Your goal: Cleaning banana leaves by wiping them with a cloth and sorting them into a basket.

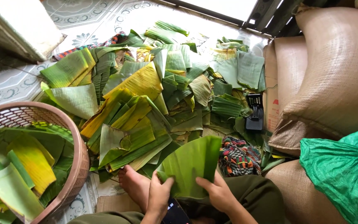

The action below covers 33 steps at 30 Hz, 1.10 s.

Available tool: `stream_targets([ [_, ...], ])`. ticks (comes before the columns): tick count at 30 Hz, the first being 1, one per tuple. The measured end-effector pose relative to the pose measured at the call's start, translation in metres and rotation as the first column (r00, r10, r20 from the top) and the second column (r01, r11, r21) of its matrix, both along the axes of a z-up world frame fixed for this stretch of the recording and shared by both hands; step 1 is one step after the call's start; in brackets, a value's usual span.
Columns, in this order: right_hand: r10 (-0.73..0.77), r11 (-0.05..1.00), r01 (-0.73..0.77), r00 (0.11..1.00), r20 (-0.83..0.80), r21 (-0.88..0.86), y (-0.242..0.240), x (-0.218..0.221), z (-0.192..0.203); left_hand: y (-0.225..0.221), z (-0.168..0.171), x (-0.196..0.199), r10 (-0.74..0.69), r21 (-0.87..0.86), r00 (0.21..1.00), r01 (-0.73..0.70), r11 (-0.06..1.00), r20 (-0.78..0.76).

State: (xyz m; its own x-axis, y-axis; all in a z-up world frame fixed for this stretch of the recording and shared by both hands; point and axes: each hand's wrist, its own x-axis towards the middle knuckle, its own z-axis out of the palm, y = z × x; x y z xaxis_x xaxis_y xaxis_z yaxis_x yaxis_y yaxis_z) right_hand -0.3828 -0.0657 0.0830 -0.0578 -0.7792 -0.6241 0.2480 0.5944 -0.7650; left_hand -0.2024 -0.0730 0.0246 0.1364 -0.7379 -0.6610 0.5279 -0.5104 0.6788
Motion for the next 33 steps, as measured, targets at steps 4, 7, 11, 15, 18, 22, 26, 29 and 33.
stream_targets([
  [4, -0.029, 0.428, -0.655, 0.678, -0.734, -0.622, 0.026, -0.071, -0.143, -0.004, 0.016, -0.003, 0.073, 0.126, 0.992, -0.060, 0.990, -0.103],
  [7, -0.153, 0.316, -0.560, 0.767, -0.623, -0.766, -0.009, -0.055, -0.065, -0.014, 0.022, 0.005, 0.001, 0.053, 1.000, -0.001, 0.999, -0.003],
  [11, 0.143, 0.952, -0.261, 0.841, -0.522, -0.161, -0.068, -0.056, -0.028, -0.039, 0.003, 0.033, -0.253, 0.241, 0.888, 0.168, 0.956, 0.384],
  [15, 0.293, 0.884, -0.407, 0.103, -0.951, 0.228, -0.079, -0.107, -0.088, -0.054, -0.109, 0.063, -0.458, 0.193, 0.392, 0.553, 0.810, 0.798],
  [18, 0.583, 0.754, -0.338, -0.050, -0.811, 0.562, -0.079, -0.115, -0.059, -0.056, -0.141, 0.062, -0.516, 0.281, 0.184, 0.664, 0.693, 0.837],
  [22, 0.663, 0.746, -0.264, 0.206, -0.720, 0.612, -0.097, -0.142, -0.089, -0.056, -0.104, 0.048, -0.617, 0.402, 0.137, 0.646, 0.649, 0.775],
  [26, 0.254, 0.958, 0.060, 0.287, -0.924, 0.282, -0.137, -0.146, -0.111, -0.057, -0.092, 0.048, -0.657, 0.439, 0.182, 0.611, 0.659, 0.732],
  [29, -0.270, 0.941, -0.232, -0.075, -0.960, -0.246, -0.141, -0.074, -0.105, -0.058, -0.114, 0.044, -0.593, 0.417, 0.136, 0.589, 0.693, 0.794],
  [33, 0.058, 0.534, -0.842, -0.057, -0.997, 0.079, -0.096, 0.038, -0.113, -0.065, -0.087, 0.037, -0.755, 0.638, -0.002, 0.536, 0.553, 0.656],
])
